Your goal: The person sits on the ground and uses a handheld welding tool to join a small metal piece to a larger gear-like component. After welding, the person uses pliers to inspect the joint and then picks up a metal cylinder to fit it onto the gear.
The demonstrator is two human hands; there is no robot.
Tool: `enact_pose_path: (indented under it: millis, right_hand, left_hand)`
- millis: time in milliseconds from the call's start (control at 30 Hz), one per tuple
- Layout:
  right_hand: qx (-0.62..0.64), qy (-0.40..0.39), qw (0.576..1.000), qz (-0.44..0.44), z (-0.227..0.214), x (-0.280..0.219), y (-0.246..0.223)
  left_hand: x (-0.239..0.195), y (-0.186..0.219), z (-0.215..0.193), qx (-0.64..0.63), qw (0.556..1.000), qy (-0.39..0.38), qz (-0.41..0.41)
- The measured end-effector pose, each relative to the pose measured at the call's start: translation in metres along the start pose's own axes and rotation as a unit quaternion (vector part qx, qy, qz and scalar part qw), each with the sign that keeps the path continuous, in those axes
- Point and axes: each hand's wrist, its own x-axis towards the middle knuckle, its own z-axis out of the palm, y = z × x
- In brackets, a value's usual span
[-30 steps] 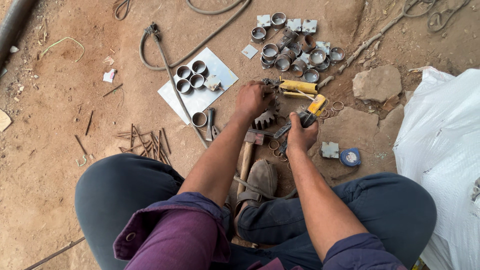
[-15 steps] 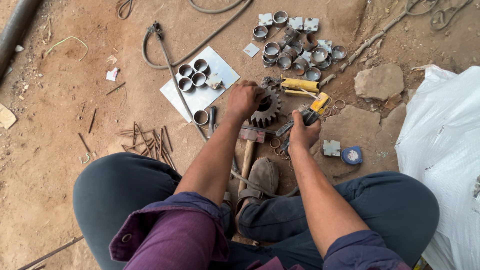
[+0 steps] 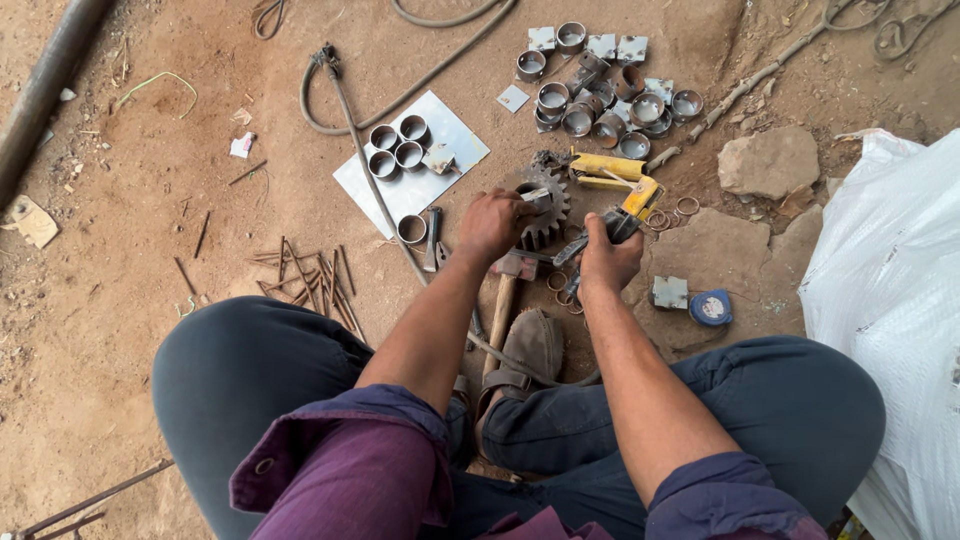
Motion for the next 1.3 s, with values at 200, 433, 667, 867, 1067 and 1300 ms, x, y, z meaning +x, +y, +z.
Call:
enact_pose_path:
  millis: [200, 433, 667, 867, 1067, 1300]
  right_hand:
    - [-0.011, -0.015, 1.000, 0.012, -0.004, 0.002, 0.003]
    - [-0.019, -0.023, 1.000, 0.005, -0.004, -0.003, -0.001]
    - [-0.055, -0.043, 0.997, -0.042, -0.011, -0.005, 0.017]
    - [-0.188, -0.057, 0.961, -0.193, -0.021, 0.000, 0.040]
    - [-0.281, -0.096, 0.935, -0.192, -0.033, -0.012, 0.026]
    - [-0.306, -0.149, 0.912, -0.231, -0.036, -0.004, 0.009]
  left_hand:
    - [0.001, 0.010, 0.007, -0.008, 0.989, -0.048, -0.138]
    - [-0.005, 0.012, -0.002, -0.044, 0.984, 0.004, -0.171]
    - [-0.012, 0.016, -0.010, -0.107, 0.972, -0.002, -0.211]
    - [-0.009, 0.018, -0.005, -0.113, 0.951, 0.000, -0.288]
    - [-0.021, 0.026, -0.002, -0.124, 0.900, -0.128, -0.397]
    - [-0.074, 0.135, 0.048, -0.477, 0.752, 0.047, -0.453]
